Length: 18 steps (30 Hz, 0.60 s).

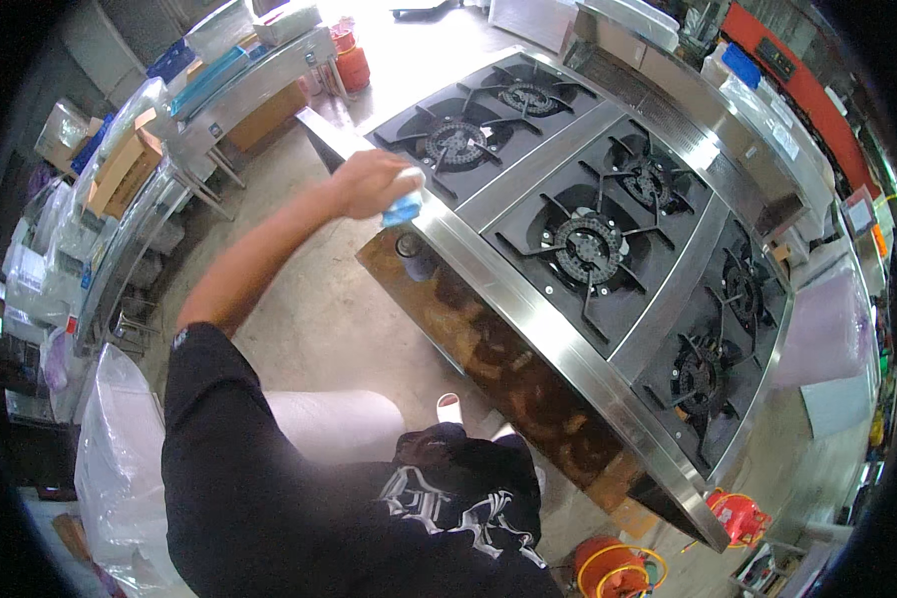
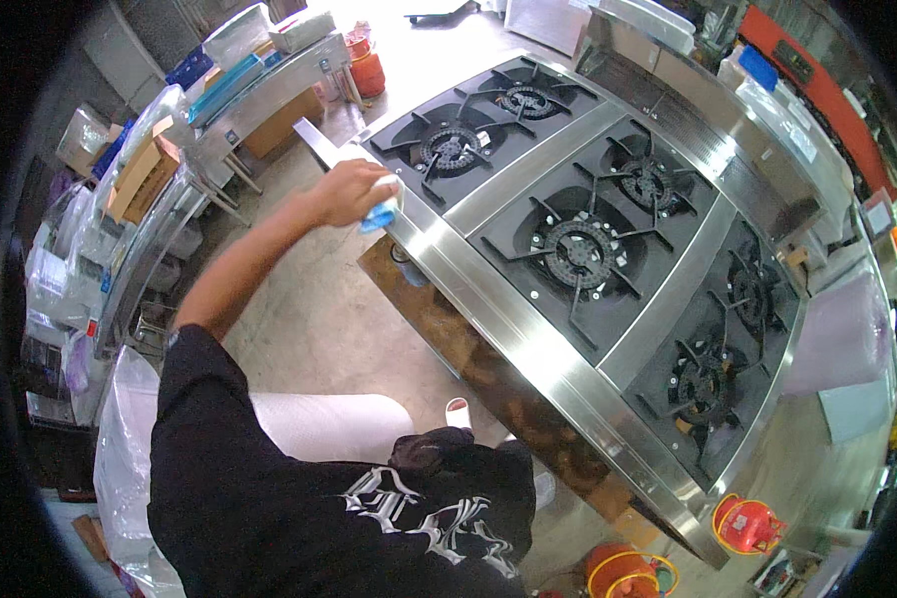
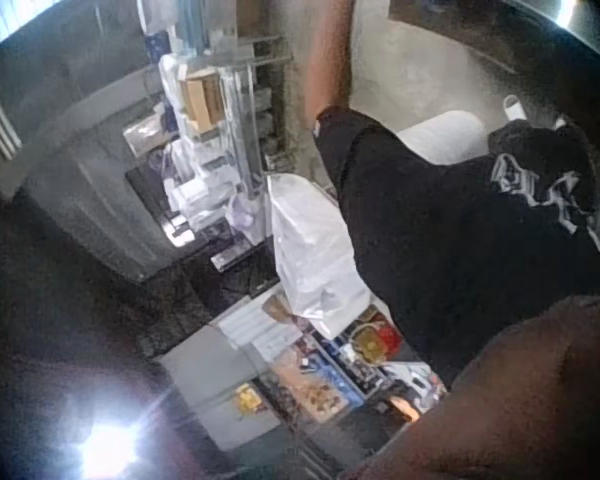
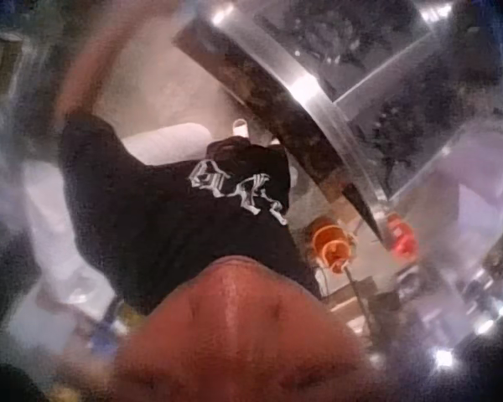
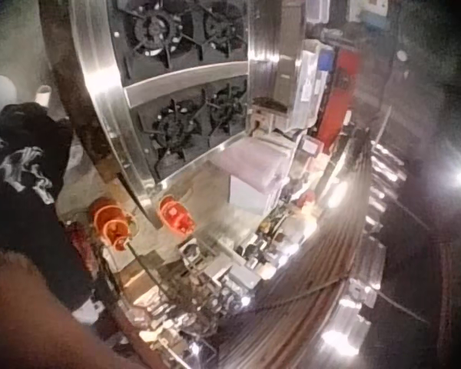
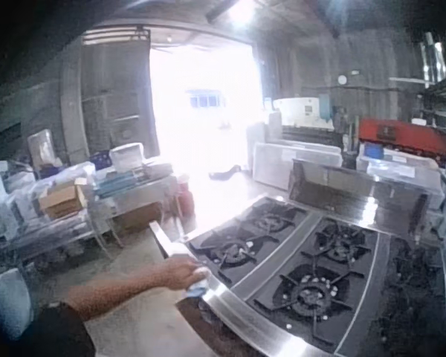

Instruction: The person cleans a stainless steel commercial gas stove using a spray can and cloths. They spray cleaner onto the control panel and stovetop, then wipe the surfaces with a white cloth and a green scrubbing pad, moving around the unit to reach different sides.

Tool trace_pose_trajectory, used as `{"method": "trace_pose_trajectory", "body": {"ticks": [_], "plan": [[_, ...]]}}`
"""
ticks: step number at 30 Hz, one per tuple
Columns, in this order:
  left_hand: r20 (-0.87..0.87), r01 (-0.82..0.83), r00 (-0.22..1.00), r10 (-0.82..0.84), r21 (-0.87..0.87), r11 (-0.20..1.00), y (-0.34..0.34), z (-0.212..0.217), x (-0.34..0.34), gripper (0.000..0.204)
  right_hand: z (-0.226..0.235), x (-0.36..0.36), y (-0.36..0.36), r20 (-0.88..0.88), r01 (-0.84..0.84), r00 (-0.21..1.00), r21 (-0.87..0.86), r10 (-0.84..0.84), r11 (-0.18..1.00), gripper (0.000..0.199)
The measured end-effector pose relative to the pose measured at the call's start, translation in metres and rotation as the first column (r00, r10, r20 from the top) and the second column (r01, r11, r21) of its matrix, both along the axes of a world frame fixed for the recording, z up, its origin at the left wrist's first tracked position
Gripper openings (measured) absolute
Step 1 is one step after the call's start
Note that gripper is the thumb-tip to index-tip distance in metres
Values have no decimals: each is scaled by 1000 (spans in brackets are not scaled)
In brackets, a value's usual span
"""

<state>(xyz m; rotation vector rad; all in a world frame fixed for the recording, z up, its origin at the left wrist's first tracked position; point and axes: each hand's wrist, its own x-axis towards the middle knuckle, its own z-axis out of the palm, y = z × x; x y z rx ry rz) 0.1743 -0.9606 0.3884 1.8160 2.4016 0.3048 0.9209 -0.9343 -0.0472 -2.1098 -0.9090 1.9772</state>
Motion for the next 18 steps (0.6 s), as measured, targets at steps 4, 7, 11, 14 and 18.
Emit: {"method": "trace_pose_trajectory", "body": {"ticks": [4,7,11,14,18], "plan": [[41,284,946,-323,381,880,23,-32,108,31,21,-25,23,30,28,999,44,-30,999,29],[-48,387,914,-403,395,833,30,-48,172,32,26,-44,36,53,15,998,51,-18,999,29],[13,327,930,-367,429,842,12,-50,76,26,18,-70,62,65,-27,998,33,25,999,30],[37,-59,998,53,180,982,-27,-27,-76,24,8,-101,81,68,-47,997,11,46,999,30],[-133,37,990,-39,-17,999,-33,-1,-154,22,-3,-160,99,47,-99,994,14,98,995,31]]}}
